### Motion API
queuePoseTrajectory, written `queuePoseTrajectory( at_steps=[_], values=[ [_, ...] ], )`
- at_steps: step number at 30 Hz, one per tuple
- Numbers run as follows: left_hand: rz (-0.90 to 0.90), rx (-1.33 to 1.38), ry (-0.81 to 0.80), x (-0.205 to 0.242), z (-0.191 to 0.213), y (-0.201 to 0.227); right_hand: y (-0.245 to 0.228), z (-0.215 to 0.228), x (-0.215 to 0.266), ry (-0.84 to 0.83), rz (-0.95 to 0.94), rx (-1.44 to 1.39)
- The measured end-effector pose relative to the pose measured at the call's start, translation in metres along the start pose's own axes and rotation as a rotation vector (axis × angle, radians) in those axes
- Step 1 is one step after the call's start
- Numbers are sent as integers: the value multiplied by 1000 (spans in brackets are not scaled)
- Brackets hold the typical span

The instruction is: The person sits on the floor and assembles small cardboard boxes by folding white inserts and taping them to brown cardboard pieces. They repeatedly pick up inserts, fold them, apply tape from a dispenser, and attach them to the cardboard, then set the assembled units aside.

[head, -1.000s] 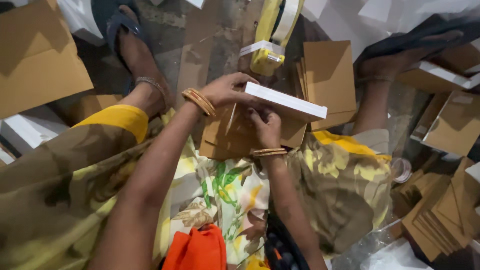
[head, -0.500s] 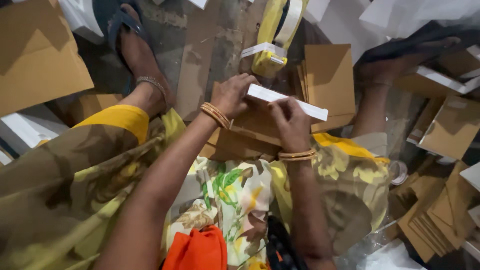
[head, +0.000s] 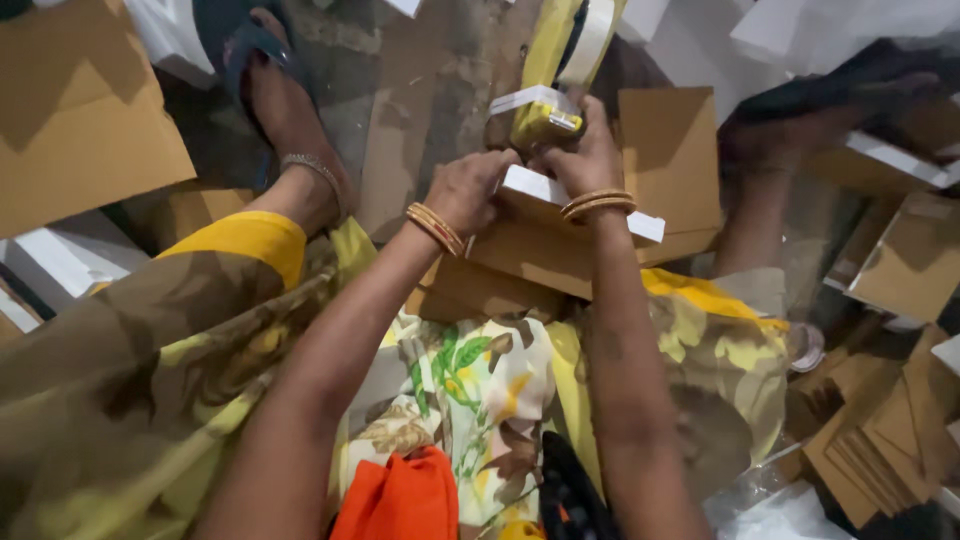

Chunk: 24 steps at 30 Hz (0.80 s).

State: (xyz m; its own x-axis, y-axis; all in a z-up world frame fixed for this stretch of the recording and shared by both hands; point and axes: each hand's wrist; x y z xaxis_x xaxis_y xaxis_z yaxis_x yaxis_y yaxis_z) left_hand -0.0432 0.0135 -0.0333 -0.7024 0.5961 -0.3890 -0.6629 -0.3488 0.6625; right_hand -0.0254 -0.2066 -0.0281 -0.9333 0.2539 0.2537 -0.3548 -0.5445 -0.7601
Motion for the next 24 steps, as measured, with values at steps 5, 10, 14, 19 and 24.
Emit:
queuePoseTrajectory(
  at_steps=[5,10,14,19,24],
  values=[
    [-82,-75,38,22,-8,4,-26,4,33,-140,-204,-104],
    [-135,-38,31,37,-21,13,-7,8,46,-298,-259,-198],
    [-29,28,5,40,-18,23,14,11,23,-436,-351,-116],
    [211,252,-48,33,-1,28,20,11,10,-563,-296,-100],
    [-37,402,-25,19,-9,24,21,11,11,-605,-293,-135]
  ],
)
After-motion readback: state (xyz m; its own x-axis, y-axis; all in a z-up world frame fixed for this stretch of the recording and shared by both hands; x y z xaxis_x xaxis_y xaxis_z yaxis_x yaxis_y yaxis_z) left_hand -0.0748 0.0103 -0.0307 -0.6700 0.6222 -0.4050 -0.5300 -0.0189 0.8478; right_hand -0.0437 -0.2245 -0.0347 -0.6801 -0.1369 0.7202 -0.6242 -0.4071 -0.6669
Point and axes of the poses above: each hand's wrist, its own x-axis away from the middle knuckle, its own z-axis out of the back of the hand, y = z × x, and after that the axes turned 14 degrees about -z, right-handed
